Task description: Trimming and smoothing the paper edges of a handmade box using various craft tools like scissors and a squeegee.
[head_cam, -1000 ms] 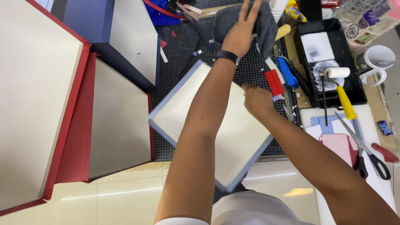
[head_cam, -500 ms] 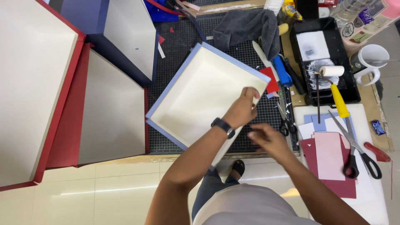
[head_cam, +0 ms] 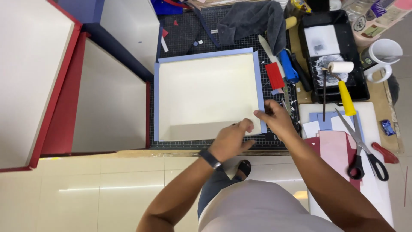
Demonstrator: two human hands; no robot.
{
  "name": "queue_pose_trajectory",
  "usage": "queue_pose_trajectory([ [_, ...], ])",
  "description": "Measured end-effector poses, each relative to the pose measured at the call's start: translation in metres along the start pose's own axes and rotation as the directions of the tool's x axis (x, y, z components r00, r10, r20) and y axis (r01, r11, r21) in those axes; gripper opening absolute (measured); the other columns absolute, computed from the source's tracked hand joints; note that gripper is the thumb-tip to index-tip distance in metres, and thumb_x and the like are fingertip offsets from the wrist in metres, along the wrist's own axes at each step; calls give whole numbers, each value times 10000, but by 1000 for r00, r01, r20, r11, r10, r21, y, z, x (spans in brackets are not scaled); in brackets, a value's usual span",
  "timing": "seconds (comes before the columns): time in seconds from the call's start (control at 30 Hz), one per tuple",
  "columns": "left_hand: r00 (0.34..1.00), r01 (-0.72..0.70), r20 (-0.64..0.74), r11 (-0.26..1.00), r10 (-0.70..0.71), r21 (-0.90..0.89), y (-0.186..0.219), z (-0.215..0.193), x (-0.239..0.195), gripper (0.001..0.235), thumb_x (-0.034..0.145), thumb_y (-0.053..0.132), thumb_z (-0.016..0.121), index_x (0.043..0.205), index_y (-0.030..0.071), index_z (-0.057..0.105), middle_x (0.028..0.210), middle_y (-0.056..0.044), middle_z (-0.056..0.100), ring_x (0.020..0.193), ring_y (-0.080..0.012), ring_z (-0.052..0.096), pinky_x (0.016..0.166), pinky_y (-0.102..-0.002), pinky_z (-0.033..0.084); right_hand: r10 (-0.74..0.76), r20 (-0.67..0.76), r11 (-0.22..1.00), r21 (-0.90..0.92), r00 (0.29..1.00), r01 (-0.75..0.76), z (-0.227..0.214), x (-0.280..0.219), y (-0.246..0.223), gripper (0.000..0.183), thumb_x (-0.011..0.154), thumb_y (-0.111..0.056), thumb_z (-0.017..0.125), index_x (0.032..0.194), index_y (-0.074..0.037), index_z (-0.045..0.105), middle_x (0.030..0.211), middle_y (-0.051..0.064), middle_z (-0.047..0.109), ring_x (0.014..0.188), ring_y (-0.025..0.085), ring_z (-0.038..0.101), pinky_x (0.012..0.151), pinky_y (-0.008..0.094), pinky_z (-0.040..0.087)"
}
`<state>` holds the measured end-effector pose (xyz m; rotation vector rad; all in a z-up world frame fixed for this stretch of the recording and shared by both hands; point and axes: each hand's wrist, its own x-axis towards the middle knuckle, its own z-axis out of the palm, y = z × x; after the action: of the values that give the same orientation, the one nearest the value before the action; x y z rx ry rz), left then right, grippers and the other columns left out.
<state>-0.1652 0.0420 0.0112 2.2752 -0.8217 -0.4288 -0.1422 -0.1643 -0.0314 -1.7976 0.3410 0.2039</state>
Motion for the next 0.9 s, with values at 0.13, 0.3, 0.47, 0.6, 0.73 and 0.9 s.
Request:
queue_pose_trajectory([
  [0.13,995,77,-65,997,-77,0,-4,35,14,345,983,270,647,1194,165,395,1001,-64,734,917,-327,748,750,-466,612,-1,-26,999,39,1000,2,1,5,19,378,921,-191,792,1198,31,663,1042,255,664,938,351,708,632,460,618],
  [0.3,972,234,22,956,-234,-174,2,13,19,368,957,316,667,1162,168,401,937,-47,771,920,-309,746,791,-449,572,25,-41,998,60,999,-23,2,4,17,369,904,-194,799,1176,20,670,1032,229,653,949,337,698,628,465,613],
  [0.47,970,245,76,926,-233,-288,-7,11,28,423,890,302,729,1158,144,441,938,-58,774,930,-313,746,818,-436,551,28,-40,999,44,999,-27,1,7,25,333,921,-174,782,1160,28,669,1010,241,646,948,385,697,592,483,607],
  [0.6,968,243,-5,940,-252,-239,9,10,17,487,904,285,732,1252,141,422,952,-79,777,903,-329,756,790,-437,563,3,-30,999,34,1000,-2,-1,19,44,331,927,-178,784,1156,29,665,992,234,635,929,382,692,560,499,606],
  [0.73,920,-131,-349,980,176,147,-18,65,-2,286,981,280,681,1172,182,492,1286,-56,629,851,-302,749,685,-425,630,-12,-29,999,35,999,14,1,22,51,282,917,-174,787,1114,1,685,968,195,643,902,327,691,560,439,611],
  [0.9,667,-215,-582,869,464,445,-43,95,1,21,986,207,696,983,204,676,1291,32,591,842,-139,730,668,-275,579,-24,-38,1000,18,999,25,2,13,43,327,927,-190,787,1155,13,670,984,233,642,914,342,689,582,472,614],
])
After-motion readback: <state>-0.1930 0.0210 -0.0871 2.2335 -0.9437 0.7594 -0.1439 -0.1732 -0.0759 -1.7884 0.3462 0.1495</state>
